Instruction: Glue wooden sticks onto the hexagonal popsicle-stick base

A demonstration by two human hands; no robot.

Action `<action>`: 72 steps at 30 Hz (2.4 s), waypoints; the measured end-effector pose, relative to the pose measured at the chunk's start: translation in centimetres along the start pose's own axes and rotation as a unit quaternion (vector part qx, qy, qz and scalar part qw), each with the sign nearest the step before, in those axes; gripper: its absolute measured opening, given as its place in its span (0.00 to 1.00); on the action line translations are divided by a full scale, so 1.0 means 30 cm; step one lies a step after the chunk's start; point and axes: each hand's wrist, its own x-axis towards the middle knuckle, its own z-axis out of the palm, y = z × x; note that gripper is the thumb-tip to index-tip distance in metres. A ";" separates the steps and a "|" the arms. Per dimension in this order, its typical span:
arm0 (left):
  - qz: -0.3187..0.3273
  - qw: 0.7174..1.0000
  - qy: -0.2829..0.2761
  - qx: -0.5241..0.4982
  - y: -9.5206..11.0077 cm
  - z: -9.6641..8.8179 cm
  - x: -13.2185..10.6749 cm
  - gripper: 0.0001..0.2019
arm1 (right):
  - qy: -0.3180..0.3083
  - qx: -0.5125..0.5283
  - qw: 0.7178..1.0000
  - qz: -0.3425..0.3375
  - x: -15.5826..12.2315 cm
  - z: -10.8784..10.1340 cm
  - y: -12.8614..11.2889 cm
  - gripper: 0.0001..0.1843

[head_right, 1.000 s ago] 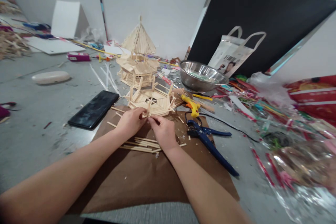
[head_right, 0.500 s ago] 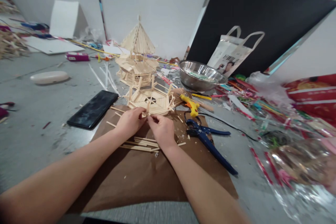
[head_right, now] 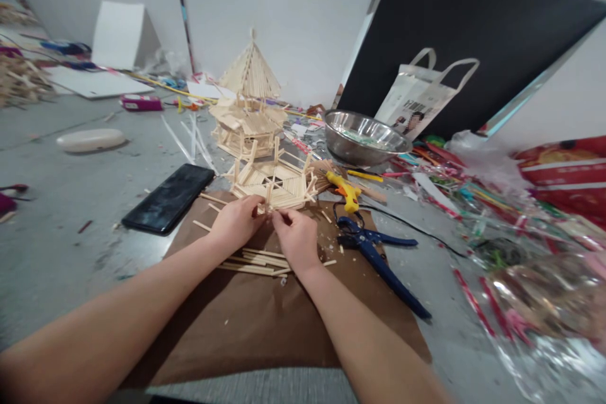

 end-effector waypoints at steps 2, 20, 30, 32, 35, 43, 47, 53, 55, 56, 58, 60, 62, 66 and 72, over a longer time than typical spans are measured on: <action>-0.002 1.000 -0.003 0.004 0.001 0.001 -0.001 0.10 | 0.000 0.003 1.000 -0.001 0.001 0.001 0.006 0.13; -0.007 0.999 -0.015 0.030 0.011 -0.006 0.000 0.10 | -0.023 -0.029 0.999 -0.033 -0.003 -0.007 0.002 0.15; 0.002 1.000 0.001 0.018 -0.001 0.006 0.003 0.08 | -0.025 -0.077 0.996 -0.039 0.001 -0.010 -0.017 0.15; 0.001 1.000 -0.002 0.015 -0.001 0.005 0.004 0.08 | -0.025 -0.074 0.996 -0.038 0.001 -0.009 -0.014 0.15; -0.006 1.000 -0.011 0.011 0.000 0.003 0.004 0.09 | -0.027 -0.068 0.997 -0.039 0.003 -0.009 -0.011 0.15; -0.014 1.000 -0.025 0.003 0.005 -0.003 0.003 0.10 | -0.028 -0.068 0.996 -0.040 0.004 -0.008 -0.004 0.15; -0.018 0.999 -0.031 0.002 0.004 -0.005 0.002 0.10 | -0.033 -0.064 0.997 -0.042 0.006 -0.006 0.004 0.15; -0.010 1.000 -0.013 0.011 0.001 0.003 0.003 0.09 | -0.028 -0.068 0.996 -0.045 0.004 -0.006 -0.005 0.13; -0.011 1.000 -0.013 0.013 0.001 0.005 0.004 0.09 | -0.025 -0.069 0.996 -0.047 0.003 -0.006 -0.009 0.13; -0.010 1.000 -0.013 0.013 0.002 0.005 0.004 0.09 | -0.024 -0.070 0.996 -0.046 0.003 -0.006 -0.010 0.13; -0.010 1.000 -0.013 0.014 0.002 0.005 0.005 0.10 | -0.021 -0.070 0.996 -0.044 0.004 -0.005 -0.010 0.12; -0.010 1.000 -0.011 0.016 0.002 0.005 0.005 0.10 | -0.018 -0.070 0.996 -0.042 0.004 -0.005 -0.008 0.12; -0.011 1.000 -0.010 0.017 0.002 0.004 0.005 0.09 | -0.018 -0.067 0.997 -0.043 0.004 -0.004 -0.007 0.12; -0.011 1.000 -0.015 0.011 0.004 0.000 0.004 0.09 | -0.021 -0.063 0.997 -0.044 0.004 -0.004 -0.007 0.13; -0.026 0.999 -0.034 0.011 0.010 -0.005 0.003 0.10 | -0.023 -0.058 0.997 -0.044 0.005 -0.004 -0.005 0.13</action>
